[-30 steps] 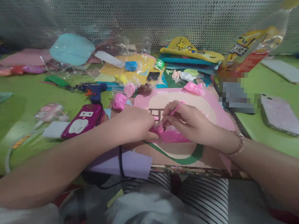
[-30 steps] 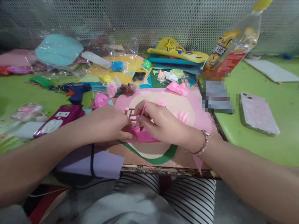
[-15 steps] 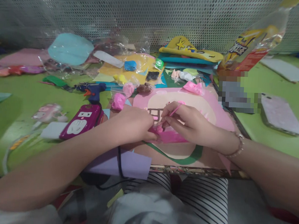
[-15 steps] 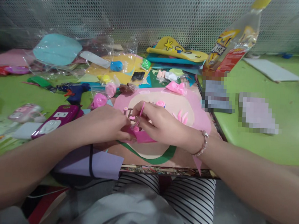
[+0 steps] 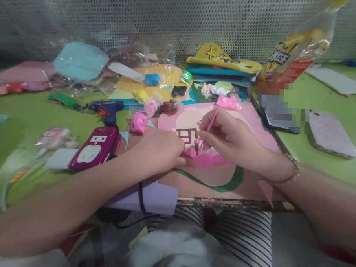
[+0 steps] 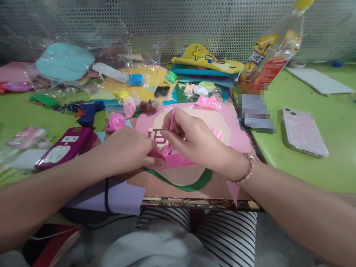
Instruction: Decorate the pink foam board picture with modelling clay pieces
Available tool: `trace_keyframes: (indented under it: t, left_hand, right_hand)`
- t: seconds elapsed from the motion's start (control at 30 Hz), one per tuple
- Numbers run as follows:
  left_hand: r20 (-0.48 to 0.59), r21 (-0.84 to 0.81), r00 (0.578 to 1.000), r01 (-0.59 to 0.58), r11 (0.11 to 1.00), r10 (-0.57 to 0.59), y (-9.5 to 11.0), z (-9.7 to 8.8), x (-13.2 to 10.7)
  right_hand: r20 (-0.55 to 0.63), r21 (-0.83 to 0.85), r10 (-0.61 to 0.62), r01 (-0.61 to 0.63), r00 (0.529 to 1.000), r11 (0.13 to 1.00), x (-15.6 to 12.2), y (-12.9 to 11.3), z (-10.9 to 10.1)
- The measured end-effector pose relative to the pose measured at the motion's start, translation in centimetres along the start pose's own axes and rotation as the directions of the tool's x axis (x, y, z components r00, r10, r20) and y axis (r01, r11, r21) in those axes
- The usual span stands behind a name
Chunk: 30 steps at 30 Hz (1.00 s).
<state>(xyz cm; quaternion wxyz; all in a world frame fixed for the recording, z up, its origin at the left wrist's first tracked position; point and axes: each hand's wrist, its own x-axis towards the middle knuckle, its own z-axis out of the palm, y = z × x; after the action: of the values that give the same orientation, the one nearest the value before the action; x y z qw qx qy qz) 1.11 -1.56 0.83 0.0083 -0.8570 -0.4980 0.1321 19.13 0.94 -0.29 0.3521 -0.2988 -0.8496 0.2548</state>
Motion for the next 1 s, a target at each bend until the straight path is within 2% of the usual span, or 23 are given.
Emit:
trace_keyframes:
  t: [0.13, 0.27, 0.37, 0.57, 0.77, 1.0]
  left_hand:
    - [-0.023, 0.015, 0.999, -0.031, 0.999, 0.032, 0.29, 0.00, -0.06]
    - [-0.037, -0.007, 0.993, -0.112, 0.994, 0.111, 0.02, 0.04, -0.17]
    - [-0.020, -0.022, 0.995, -0.098, 0.995, 0.098, -0.38, 0.17, -0.22]
    - [-0.009, -0.044, 0.995, -0.102, 0.994, 0.102, -0.65, 0.17, -0.30]
    - [0.022, -0.051, 0.996, -0.090, 0.995, 0.091, -0.51, -0.08, -0.30]
    - [-0.006, -0.056, 0.995, -0.098, 0.994, 0.098, -0.56, 0.07, -0.37]
  right_hand:
    - [-0.029, -0.031, 0.025, -0.026, 0.999, 0.999, 0.05, 0.18, 0.09]
    - [0.021, 0.010, 0.028, -0.028, 0.999, 1.000, -0.11, 0.56, 0.15]
    - [0.048, 0.017, -0.020, 0.020, 0.999, 1.000, -0.33, 0.70, 0.26]
    - [0.045, -0.069, -0.053, 0.056, 0.998, 0.996, -0.58, 0.52, 0.20]
    - [0.059, -0.136, -0.142, 0.149, 0.988, 0.980, -0.71, 0.60, 0.02]
    - [0.063, -0.185, -0.194, 0.202, 0.979, 0.962, -0.91, 0.84, 0.21]
